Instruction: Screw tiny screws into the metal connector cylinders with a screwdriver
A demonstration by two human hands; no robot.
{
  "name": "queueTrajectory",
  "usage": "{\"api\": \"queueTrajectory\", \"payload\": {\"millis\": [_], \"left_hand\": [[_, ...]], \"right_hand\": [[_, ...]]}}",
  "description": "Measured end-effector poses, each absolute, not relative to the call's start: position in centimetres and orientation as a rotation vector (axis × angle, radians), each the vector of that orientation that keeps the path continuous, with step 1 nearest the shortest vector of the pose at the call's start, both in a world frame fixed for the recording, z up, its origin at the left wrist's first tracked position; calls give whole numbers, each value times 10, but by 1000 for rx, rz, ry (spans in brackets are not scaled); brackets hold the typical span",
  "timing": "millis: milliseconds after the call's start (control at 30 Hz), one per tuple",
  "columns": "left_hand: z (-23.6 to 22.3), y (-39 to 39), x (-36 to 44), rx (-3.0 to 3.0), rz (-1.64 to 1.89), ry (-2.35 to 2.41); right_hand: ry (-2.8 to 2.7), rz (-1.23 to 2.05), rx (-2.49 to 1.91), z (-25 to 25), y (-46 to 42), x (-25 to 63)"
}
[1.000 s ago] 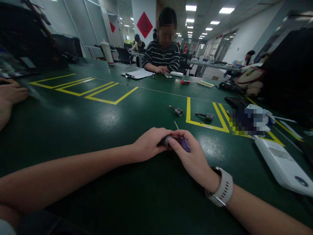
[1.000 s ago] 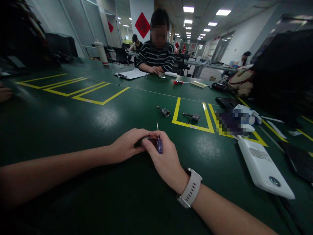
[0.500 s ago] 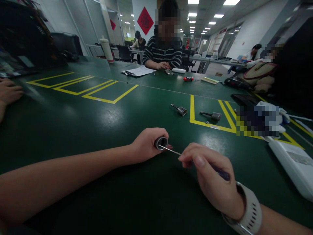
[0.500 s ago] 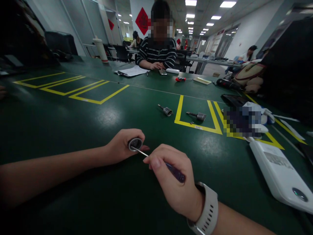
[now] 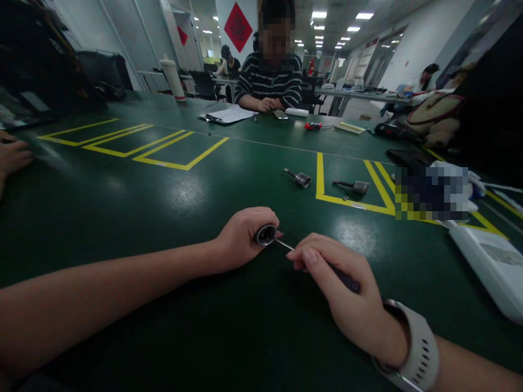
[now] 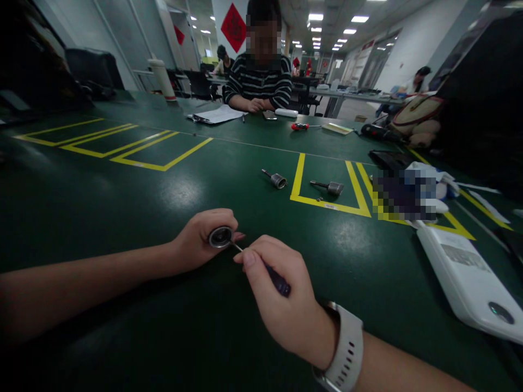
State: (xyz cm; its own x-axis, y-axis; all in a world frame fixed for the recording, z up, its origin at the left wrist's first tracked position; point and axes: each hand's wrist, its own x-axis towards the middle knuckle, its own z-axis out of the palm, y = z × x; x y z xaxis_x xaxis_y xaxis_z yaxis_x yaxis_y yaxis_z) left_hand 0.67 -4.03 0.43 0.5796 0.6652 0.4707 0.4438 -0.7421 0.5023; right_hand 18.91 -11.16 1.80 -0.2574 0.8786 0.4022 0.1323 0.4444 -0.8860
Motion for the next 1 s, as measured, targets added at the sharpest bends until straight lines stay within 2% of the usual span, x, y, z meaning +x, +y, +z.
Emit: {"api": "queueTrajectory", "payload": {"millis": [233, 500, 600, 833, 900, 1000], "left_hand": [[7, -42, 8, 2432, 956, 918], [4, -40, 8, 2495, 938, 1051], [4, -40, 7, 2524, 933, 1017], [5, -42, 8, 2477, 943, 899], [5, -41, 9, 2463, 946, 903], [4, -39, 10, 2465, 934, 955]], "right_hand": [[-1293, 1364, -859, 3, -101, 193], [-1587, 981, -995, 15, -115, 189], [-1553, 1050, -969, 12, -113, 190], [-1204, 1450, -816, 4, -100, 192], [-1213, 1436, -814, 4, -101, 191], [-1362, 1249, -840, 6, -106, 192]]}}
